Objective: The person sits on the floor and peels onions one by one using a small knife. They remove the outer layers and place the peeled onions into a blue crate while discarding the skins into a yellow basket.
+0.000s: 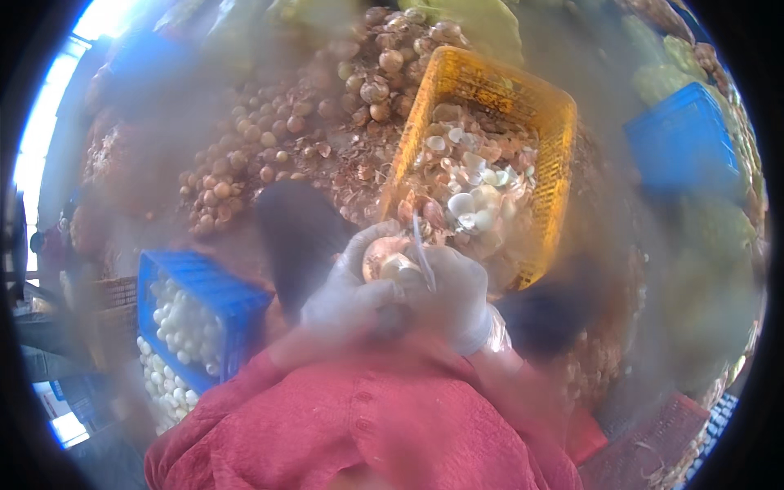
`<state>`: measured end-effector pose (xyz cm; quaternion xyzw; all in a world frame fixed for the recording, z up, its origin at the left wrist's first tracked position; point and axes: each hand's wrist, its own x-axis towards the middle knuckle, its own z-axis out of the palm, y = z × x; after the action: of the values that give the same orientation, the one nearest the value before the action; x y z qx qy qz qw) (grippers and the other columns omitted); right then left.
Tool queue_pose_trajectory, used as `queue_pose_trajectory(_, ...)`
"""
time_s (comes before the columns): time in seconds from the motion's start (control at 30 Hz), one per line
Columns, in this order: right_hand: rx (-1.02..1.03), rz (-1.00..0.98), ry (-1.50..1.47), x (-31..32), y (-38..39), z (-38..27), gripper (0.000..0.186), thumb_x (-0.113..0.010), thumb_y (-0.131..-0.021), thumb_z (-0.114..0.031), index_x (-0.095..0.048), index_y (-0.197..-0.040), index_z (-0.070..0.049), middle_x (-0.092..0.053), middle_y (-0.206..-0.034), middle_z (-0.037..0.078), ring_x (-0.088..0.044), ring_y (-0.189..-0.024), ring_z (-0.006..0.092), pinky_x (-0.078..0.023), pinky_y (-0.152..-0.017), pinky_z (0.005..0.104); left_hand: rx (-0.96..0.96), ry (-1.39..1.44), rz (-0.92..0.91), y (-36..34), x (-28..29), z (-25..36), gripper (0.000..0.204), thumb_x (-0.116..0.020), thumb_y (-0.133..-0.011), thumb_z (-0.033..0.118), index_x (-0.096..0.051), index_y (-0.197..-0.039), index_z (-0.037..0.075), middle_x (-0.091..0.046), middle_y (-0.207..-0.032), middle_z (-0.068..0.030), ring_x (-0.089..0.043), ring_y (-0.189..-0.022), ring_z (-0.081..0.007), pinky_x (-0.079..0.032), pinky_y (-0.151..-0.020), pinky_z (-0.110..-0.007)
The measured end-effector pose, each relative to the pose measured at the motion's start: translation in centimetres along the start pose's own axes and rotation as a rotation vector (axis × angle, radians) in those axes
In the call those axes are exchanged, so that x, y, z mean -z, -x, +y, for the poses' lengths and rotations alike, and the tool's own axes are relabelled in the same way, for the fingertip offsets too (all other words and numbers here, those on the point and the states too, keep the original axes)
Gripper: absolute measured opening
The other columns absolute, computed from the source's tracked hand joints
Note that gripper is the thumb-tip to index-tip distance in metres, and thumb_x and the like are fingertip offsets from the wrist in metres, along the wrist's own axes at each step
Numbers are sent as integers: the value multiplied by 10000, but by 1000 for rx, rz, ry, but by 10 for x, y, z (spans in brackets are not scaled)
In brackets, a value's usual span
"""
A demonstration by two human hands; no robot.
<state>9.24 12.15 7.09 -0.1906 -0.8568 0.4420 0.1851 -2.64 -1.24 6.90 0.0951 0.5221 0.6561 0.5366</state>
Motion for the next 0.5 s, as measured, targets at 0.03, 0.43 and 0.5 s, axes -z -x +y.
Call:
queue_pose_trajectory(0.03, -1, 51, -94, -4, 1, 8, 147, -651, -924, -69, -693, -1046, 1, -675, -791, 76, -612, -697, 113, -496, -644, 273, -7, -35, 0, 1, -2, 2, 807, -791, -821, 10, -335, -1487, 4, -527, -1338, -137, -600, -1148, -190, -558, -930, -332)
queue_pose_trajectory(0.43, -300, -108, -643, -14, 18, 61, 583, -703, -876, -218, -501, -1365, 26, -619, -1279, 130, -615, -1165, 228, -516, -962, 380, -418, -479, -337, -24, 8, 17, 929, -866, -766, 126, -352, -1540, 97, -471, -1507, -130, -466, -1387, -282, -392, -1147, -427)
queue_pose_trajectory(0.5, -333, -15, -783, -18, 20, 60, 537, -703, -881, -196, -530, -1340, 24, -636, -1267, 133, -614, -1178, 231, -509, -983, 380, -313, -181, -277, -24, 0, 3, 947, -863, -772, 120, -330, -1556, 115, -446, -1531, -120, -415, -1431, -279, -372, -1161, -437)
